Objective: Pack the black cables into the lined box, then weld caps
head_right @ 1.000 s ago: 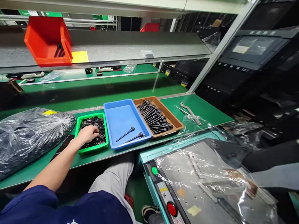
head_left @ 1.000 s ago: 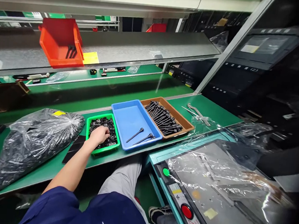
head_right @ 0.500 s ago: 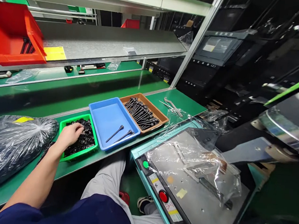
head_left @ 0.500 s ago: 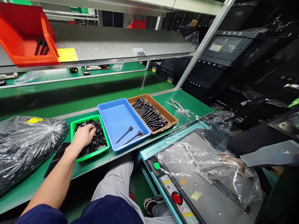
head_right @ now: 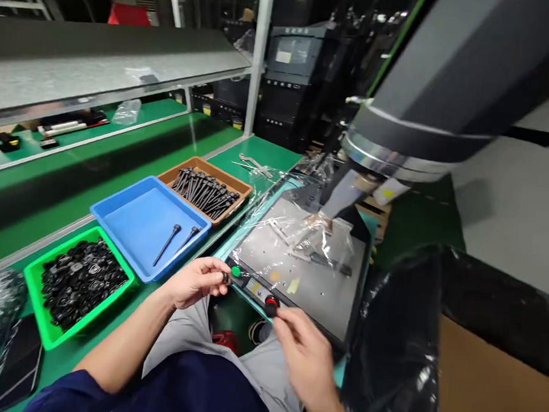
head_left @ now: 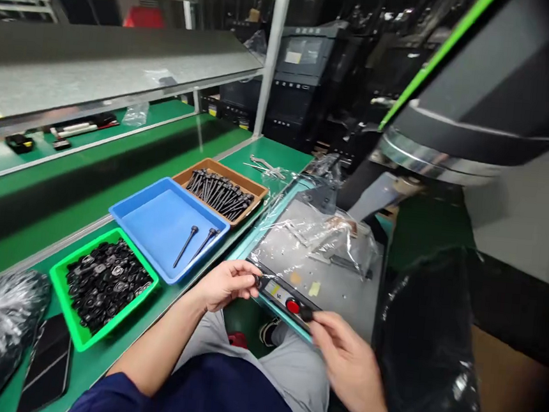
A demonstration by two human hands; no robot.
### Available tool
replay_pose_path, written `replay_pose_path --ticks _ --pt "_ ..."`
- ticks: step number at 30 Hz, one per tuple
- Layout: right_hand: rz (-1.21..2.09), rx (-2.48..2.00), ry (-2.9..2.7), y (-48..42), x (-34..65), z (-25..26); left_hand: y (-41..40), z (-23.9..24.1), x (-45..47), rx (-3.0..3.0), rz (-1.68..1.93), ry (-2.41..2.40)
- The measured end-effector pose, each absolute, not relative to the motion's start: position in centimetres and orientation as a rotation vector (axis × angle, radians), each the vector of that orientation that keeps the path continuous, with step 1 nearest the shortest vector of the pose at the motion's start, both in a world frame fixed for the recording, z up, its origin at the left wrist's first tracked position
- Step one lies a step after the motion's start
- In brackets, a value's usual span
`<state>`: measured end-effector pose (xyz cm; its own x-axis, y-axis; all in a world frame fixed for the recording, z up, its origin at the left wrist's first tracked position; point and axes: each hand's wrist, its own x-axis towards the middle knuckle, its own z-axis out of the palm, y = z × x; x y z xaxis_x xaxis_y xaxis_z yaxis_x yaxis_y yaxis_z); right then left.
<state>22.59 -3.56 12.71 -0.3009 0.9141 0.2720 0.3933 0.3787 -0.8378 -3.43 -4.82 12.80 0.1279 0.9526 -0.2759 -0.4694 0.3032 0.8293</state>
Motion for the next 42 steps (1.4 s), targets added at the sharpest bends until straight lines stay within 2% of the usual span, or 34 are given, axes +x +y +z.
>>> replay_pose_path --ticks 6,16,25,33,38,42 --pt "0.959 -1.038 -1.98 -3.2 18.6 12.0 -4.3 12.6 -0.4 0.608 0.983 0.875" --pt "0.843 -1.07 -2.053 -3.0 19.0 12.2 -4.2 11.5 0.3 0.89 1.157 1.028" --pt "0.846 -1.132 -2.008 -2.7 18.8 11.9 -3.6 11.8 -0.5 1.035 1.11 1.042" --pt "1.38 -1.305 -1.682 -2.5 18.2 10.7 -2.8 11.6 -0.3 0.985 1.168 1.03" --pt "1.432 -1.267 -1.51 -2.8 17.3 10.4 -2.9 11.1 -0.5 1.029 1.146 1.057" --pt "1.514 -1.202 -1.317 -2.9 16.9 9.8 -3.5 11.0 -0.1 1.284 1.112 1.167"
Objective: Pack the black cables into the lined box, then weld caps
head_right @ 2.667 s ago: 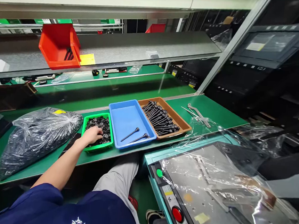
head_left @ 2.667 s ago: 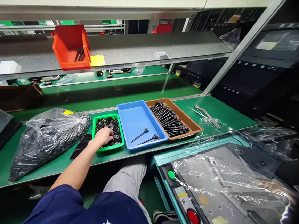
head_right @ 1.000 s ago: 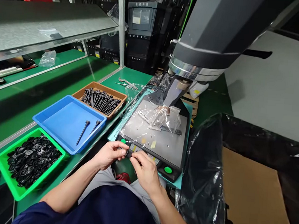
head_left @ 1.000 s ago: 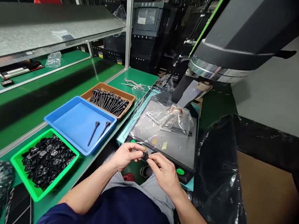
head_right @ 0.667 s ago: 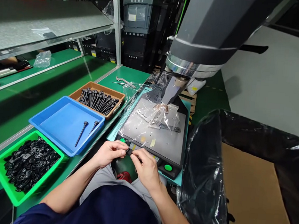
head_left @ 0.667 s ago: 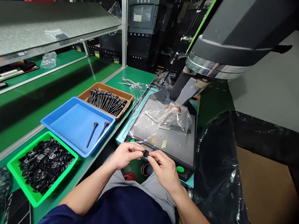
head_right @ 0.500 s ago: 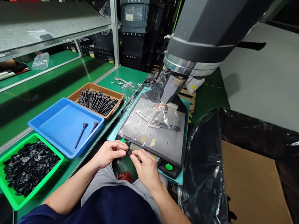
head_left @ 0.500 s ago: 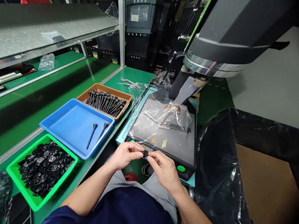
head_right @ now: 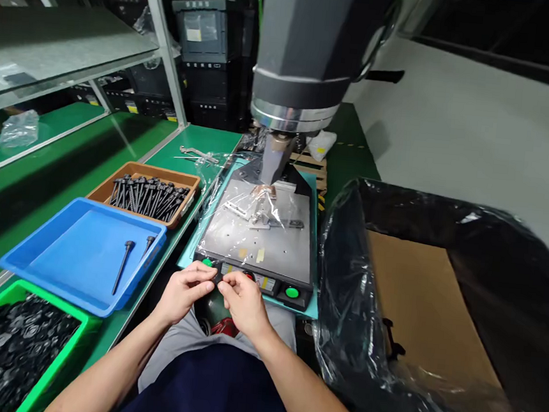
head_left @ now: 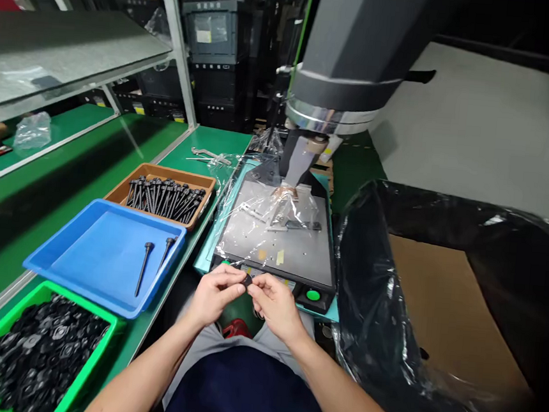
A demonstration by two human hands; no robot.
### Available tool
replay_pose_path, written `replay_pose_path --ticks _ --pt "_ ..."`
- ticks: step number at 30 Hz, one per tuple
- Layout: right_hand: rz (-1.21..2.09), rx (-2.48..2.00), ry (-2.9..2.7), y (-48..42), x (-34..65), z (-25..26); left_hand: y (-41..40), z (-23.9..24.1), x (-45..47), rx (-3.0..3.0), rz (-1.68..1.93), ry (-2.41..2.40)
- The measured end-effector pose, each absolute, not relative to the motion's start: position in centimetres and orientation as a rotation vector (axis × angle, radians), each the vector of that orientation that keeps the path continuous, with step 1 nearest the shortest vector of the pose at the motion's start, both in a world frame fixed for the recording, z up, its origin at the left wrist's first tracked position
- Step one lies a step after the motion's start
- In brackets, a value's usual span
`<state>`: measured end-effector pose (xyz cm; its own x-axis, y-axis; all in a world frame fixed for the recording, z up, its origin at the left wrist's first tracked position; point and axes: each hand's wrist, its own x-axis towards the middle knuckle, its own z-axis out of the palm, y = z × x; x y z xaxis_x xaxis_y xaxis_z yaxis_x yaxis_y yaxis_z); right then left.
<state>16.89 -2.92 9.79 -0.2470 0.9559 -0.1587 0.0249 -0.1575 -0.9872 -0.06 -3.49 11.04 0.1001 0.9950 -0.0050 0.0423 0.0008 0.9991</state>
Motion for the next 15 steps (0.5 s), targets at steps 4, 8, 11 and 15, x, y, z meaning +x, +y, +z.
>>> replay_pose_path --ticks 4,8,11,15 --pt "1.599 -1.107 -1.21 -3.0 17.3 8.8 -3.5 10.5 1.3 1.497 1.045 1.164" --pt "1.602 -1.134 -1.2 -2.2 19.6 7.2 -2.8 8.7 2.8 1.477 1.028 1.146" --pt "1.354 -1.293 -1.062 0.3 23.1 6.0 -2.1 6.0 2.6 1.332 1.127 1.348" --pt "1.046 -1.402 -0.88 5.2 27.4 5.0 -1.6 2.3 0.6 0.979 1.24 1.582"
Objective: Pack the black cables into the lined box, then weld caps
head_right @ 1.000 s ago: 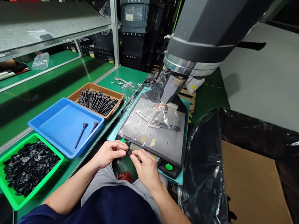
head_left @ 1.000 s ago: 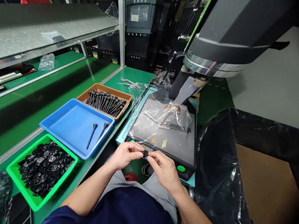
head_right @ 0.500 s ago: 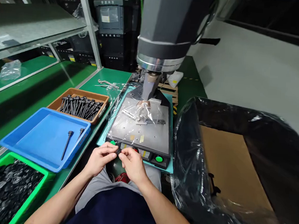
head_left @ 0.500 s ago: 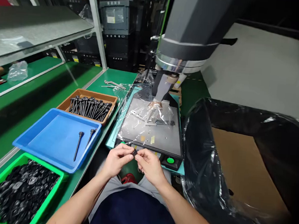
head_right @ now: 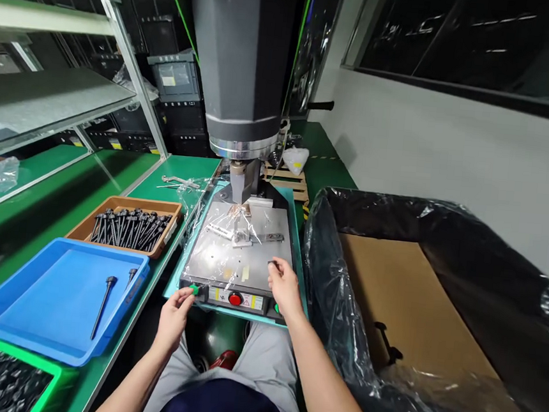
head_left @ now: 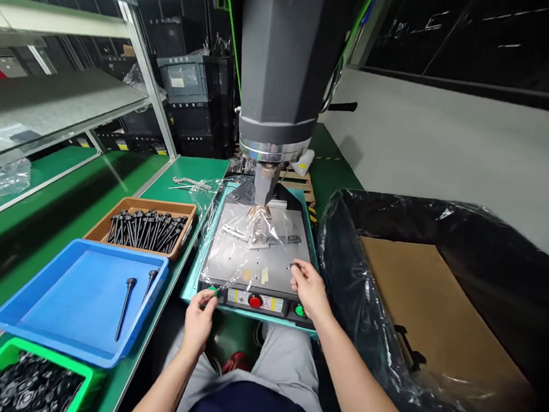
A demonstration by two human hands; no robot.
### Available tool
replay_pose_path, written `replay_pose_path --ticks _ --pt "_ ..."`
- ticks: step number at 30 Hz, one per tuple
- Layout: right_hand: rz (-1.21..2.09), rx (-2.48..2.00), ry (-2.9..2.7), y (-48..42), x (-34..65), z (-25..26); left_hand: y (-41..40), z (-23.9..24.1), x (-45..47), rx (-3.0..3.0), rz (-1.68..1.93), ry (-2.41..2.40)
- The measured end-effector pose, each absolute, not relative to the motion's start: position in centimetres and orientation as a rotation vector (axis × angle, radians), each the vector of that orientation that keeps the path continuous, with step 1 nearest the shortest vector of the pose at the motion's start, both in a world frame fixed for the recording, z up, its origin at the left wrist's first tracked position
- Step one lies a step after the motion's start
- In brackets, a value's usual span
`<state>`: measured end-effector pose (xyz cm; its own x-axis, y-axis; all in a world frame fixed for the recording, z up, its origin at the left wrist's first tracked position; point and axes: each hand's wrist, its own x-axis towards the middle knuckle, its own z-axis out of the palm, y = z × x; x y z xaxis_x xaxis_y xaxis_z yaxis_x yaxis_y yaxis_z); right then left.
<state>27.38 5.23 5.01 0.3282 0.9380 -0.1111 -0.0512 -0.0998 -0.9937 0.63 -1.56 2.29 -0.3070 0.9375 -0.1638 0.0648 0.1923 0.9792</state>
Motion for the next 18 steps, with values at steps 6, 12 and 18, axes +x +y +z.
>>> replay_pose_path --ticks 6,12,18 --pt "1.364 -1.189 -0.734 11.1 26.7 5.6 -1.2 0.9 -1.0 0.699 1.116 1.409" --pt "1.765 -0.754 -0.755 13.3 24.4 6.0 -1.2 0.8 -1.5 0.551 1.151 1.291" --pt "1.721 -0.651 -0.966 13.4 24.0 5.7 -1.0 0.1 -2.4 0.415 1.253 1.258"
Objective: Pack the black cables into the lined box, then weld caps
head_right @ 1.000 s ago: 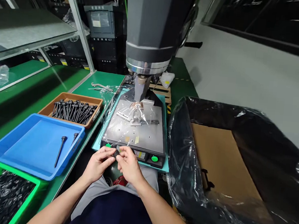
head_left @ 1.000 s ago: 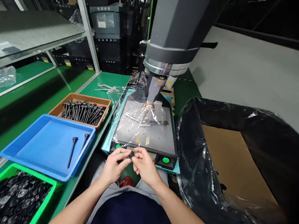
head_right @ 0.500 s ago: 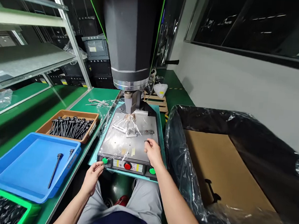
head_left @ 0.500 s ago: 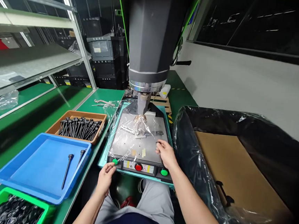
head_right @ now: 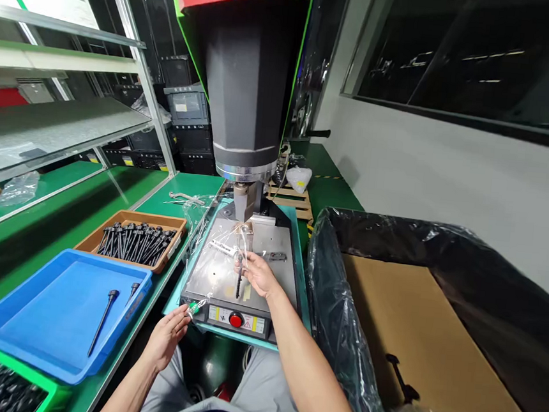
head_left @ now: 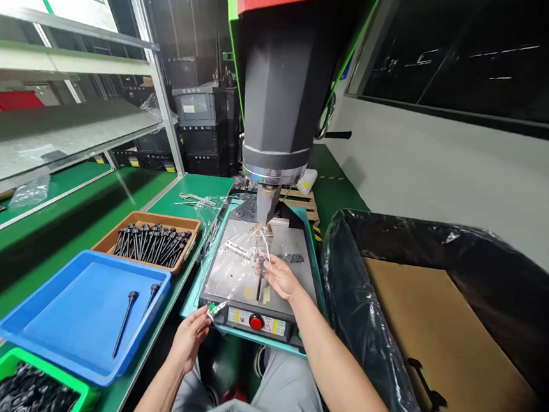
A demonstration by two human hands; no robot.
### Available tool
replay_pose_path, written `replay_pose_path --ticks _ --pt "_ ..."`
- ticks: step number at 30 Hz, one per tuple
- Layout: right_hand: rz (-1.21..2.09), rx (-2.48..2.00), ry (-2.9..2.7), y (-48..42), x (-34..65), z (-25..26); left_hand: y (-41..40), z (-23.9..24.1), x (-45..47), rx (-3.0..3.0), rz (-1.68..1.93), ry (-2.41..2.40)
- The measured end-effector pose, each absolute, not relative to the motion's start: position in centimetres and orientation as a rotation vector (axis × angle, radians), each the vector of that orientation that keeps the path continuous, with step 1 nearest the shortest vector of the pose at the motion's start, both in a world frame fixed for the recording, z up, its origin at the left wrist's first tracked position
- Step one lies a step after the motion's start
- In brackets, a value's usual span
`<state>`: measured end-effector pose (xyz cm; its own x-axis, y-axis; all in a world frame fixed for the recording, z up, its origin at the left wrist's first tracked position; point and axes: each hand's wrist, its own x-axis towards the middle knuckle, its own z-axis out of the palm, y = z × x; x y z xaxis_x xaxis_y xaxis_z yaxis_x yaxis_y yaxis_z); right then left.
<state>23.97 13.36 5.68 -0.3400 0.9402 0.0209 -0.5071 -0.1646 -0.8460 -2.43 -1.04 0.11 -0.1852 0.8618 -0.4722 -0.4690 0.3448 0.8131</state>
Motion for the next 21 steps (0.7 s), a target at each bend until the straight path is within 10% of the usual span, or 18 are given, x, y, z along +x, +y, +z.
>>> replay_pose_path --ticks 10,21 --pt "0.83 -0.964 -1.173 16.7 23.9 7.7 -0.3 3.5 -4.2 0.16 1.652 1.024" --pt "0.778 -1.036 -1.211 20.1 22.5 9.5 -0.5 5.1 -4.2 0.167 1.711 1.032"
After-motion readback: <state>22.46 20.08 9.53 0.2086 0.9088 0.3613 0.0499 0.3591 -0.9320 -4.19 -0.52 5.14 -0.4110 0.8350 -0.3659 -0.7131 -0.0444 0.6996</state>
